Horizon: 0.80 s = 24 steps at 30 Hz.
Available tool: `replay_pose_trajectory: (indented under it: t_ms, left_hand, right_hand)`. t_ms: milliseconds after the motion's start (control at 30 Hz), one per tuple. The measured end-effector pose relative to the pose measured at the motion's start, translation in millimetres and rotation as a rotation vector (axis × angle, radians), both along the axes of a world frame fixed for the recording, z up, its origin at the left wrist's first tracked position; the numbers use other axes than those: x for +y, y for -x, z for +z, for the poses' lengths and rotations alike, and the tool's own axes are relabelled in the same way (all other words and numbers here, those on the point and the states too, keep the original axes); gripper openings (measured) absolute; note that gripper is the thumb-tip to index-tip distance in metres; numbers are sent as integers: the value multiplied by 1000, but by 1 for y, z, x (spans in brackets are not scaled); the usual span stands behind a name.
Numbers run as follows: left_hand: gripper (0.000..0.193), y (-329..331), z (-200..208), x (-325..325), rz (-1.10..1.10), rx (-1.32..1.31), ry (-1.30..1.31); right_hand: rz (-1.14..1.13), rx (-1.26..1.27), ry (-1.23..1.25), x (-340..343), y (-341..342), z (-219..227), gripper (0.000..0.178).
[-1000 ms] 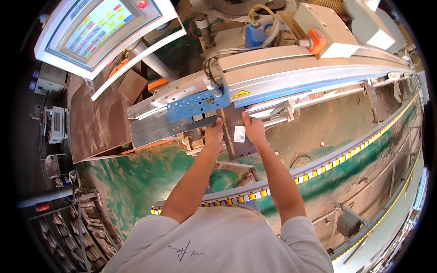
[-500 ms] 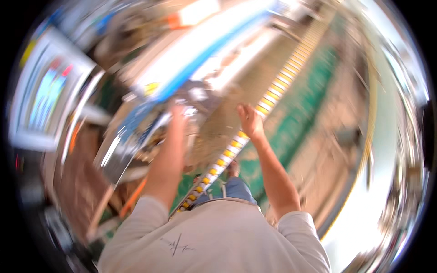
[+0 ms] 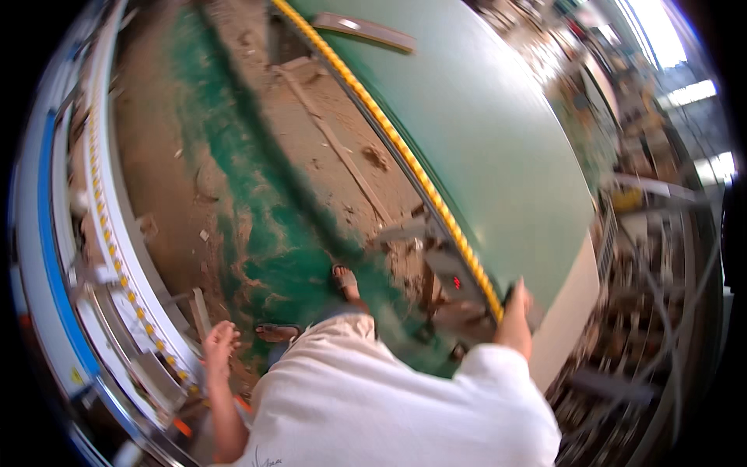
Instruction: The person places wood panels into a woodworking machine for processing and then moves them to a side conveyor belt.
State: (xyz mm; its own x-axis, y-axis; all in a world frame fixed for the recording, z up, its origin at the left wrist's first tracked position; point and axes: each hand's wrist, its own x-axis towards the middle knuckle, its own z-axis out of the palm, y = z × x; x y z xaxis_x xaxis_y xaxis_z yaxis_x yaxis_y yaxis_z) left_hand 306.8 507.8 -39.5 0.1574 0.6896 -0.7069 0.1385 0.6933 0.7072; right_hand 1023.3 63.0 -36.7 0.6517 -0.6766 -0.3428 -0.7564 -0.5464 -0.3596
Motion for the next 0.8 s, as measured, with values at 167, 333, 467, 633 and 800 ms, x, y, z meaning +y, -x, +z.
replay_pose_trajectory:
  t_ms: [167, 333, 467, 633, 800]
  left_hand:
    - [28, -78, 0, 17, 149, 117, 108]
    - [30, -211, 26, 33, -203, 113, -76]
    - [42, -319, 55, 20, -498, -259, -155]
    - [42, -289, 97, 17, 53, -460, -207]
    - [31, -36, 68, -9, 656, -197, -405]
  right_hand:
    - [-153, -83, -375, -183, -12, -48, 88]
    - [131, -338, -385, -105, -44, -21, 44]
    - [887, -385, -832, 137, 35, 62, 76]
    - [2216, -533, -468, 358, 263, 125, 93]
    - [2538, 75, -945, 478, 497, 115, 75]
